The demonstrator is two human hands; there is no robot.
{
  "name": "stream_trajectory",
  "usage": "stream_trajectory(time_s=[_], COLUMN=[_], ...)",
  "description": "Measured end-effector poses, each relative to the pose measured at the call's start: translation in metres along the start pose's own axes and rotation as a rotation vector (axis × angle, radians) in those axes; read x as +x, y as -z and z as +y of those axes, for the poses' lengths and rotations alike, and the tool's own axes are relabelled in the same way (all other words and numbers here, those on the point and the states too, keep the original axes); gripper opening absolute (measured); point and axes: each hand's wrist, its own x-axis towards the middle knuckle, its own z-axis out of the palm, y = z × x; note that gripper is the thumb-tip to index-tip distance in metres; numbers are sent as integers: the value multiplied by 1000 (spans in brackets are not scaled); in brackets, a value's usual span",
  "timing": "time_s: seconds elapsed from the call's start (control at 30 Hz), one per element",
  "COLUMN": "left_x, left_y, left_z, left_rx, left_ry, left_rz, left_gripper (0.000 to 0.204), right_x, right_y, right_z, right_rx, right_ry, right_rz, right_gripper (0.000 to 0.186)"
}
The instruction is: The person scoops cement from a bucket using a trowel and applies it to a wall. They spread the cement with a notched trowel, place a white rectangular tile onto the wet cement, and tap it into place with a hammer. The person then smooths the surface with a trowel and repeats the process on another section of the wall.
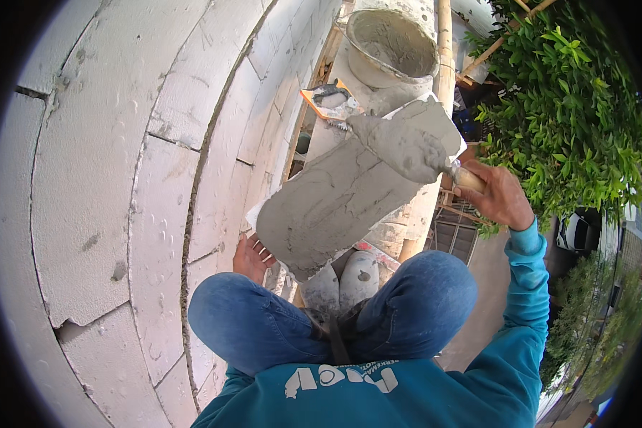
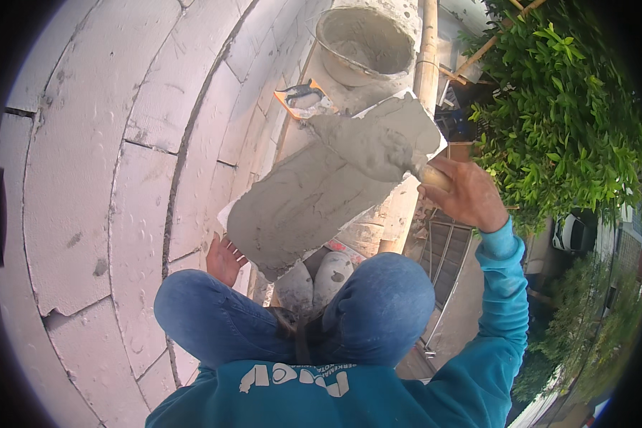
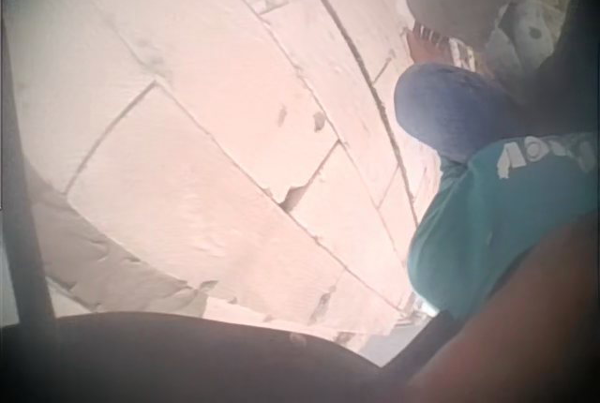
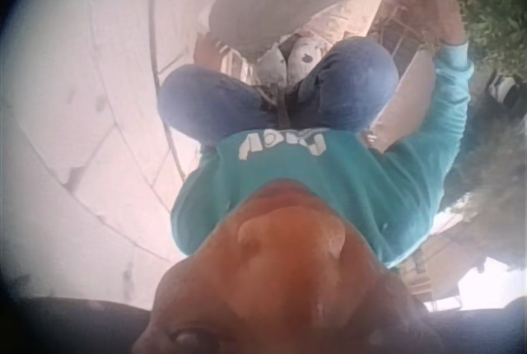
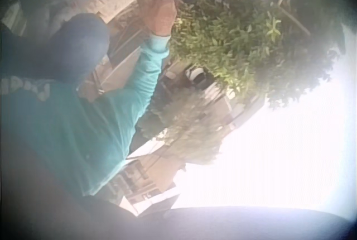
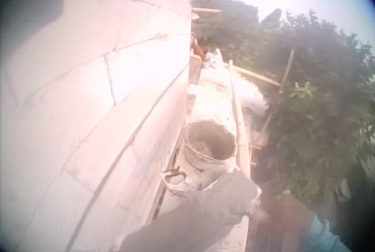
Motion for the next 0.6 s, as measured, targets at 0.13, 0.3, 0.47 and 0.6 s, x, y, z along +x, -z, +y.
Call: stream_trajectory(time_s=[0.13, 0.3, 0.47, 0.6], left_x=[4, -5, -2, -13], left_y=[-7, -23, -26, 18], left_z=[6, -5, -15, -21], left_rx=[38, 92, 110, 75], left_ry=[-19, 49, 99, 57], left_rz=[-1, -36, -73, 64], left_gripper=[70, 86, 88, 84], right_x=[70, 196, 207, 189], right_y=[33, 19, -19, -54], right_z=[29, 67, 61, 81], right_rx=[-309, -548, -309, -145], right_ry=[-49, -108, -22, 181], right_rz=[338, 300, 368, 434], right_gripper=[36, 44, 41, 58])
